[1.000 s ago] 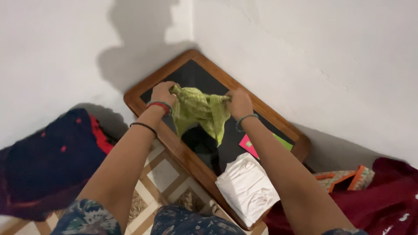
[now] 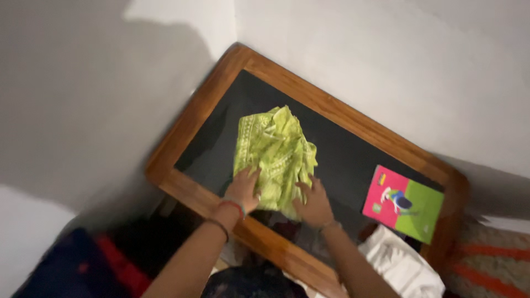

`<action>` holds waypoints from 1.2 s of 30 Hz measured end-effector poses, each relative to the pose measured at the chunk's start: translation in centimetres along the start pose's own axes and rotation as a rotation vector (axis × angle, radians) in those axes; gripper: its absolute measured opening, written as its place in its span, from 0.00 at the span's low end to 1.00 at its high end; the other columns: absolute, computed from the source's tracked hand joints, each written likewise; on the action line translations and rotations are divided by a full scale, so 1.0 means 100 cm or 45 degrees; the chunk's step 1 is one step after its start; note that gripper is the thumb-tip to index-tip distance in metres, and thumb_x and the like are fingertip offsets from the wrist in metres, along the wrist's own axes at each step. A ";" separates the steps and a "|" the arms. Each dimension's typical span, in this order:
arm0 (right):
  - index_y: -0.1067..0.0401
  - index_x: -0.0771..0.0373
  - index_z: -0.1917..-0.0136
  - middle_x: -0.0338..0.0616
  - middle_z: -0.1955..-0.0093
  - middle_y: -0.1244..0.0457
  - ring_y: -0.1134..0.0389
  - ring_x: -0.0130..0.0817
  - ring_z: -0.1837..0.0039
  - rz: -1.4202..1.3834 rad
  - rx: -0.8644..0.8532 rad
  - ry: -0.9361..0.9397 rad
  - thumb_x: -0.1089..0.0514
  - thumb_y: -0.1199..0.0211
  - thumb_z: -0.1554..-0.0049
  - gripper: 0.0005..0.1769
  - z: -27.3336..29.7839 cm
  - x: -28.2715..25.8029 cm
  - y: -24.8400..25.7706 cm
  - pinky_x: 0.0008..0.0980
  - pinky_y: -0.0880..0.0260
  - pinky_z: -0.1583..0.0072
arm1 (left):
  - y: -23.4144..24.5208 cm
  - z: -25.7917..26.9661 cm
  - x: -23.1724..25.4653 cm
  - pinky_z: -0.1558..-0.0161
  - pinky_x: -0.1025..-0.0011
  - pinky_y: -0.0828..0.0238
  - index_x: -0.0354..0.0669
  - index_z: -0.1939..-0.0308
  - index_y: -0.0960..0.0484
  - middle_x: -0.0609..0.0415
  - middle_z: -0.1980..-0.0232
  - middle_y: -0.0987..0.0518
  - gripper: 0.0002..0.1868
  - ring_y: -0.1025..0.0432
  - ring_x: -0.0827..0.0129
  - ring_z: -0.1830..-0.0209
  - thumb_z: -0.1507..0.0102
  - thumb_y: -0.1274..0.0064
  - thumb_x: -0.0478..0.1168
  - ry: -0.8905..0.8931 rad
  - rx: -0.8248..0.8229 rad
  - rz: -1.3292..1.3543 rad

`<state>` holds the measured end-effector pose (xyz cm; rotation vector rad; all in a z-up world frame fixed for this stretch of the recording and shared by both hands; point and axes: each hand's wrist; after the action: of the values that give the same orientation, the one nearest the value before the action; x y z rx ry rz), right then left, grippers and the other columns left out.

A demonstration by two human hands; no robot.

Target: The person wipes the exterior and interior surfaces of a dark wooden cabinet using a green cloth. They then wipe a pink plastic bin and a glass-topped table, moving a book and a folded cloth aside to clean the table surface.

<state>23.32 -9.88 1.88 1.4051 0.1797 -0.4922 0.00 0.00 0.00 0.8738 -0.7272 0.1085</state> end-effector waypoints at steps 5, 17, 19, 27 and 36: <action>0.42 0.47 0.24 0.58 0.16 0.66 0.72 0.64 0.17 0.188 0.033 0.079 0.40 0.39 0.45 0.39 -0.031 -0.006 -0.045 0.68 0.69 0.24 | -0.027 -0.040 -0.007 0.24 0.38 0.67 0.59 0.19 0.62 0.48 0.15 0.71 0.40 0.75 0.44 0.17 0.30 0.59 0.51 -0.001 -0.088 -0.498; 0.50 0.53 0.17 0.48 0.14 0.61 0.69 0.55 0.15 0.539 0.067 0.483 0.42 0.59 0.37 0.37 -0.182 0.010 -0.103 0.68 0.71 0.22 | -0.055 -0.166 -0.048 0.28 0.34 0.80 0.55 0.20 0.53 0.53 0.16 0.66 0.36 0.74 0.47 0.18 0.33 0.71 0.55 0.032 0.386 -0.586; 0.52 0.54 0.17 0.47 0.14 0.62 0.69 0.53 0.15 0.615 0.103 0.498 0.42 0.60 0.37 0.37 -0.221 0.016 -0.093 0.66 0.71 0.22 | -0.042 -0.199 -0.044 0.27 0.35 0.79 0.55 0.20 0.53 0.54 0.16 0.63 0.36 0.72 0.50 0.17 0.32 0.69 0.55 -0.014 0.497 -0.569; 0.56 0.51 0.17 0.42 0.14 0.64 0.73 0.54 0.16 0.666 0.252 0.092 0.46 0.58 0.39 0.38 -0.254 0.089 -0.021 0.66 0.79 0.24 | -0.045 -0.308 0.057 0.24 0.46 0.72 0.56 0.19 0.55 0.54 0.16 0.60 0.36 0.66 0.55 0.17 0.31 0.66 0.53 -0.316 0.460 -0.520; 0.54 0.60 0.18 0.54 0.17 0.62 0.70 0.59 0.17 0.652 0.210 -0.098 0.43 0.56 0.41 0.41 -0.127 0.081 -0.062 0.65 0.75 0.24 | -0.111 -0.203 0.034 0.23 0.48 0.72 0.56 0.22 0.46 0.57 0.17 0.53 0.33 0.61 0.58 0.17 0.31 0.67 0.54 -0.466 0.393 -0.396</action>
<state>29.91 0.12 -9.08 1.5228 -0.2862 -0.1360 17.59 6.91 -13.79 1.3123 -0.9189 -0.2285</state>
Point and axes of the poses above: each hand's wrist, its own z-axis away from the middle knuckle, its own y-axis out of the back of the hand, x = y × z
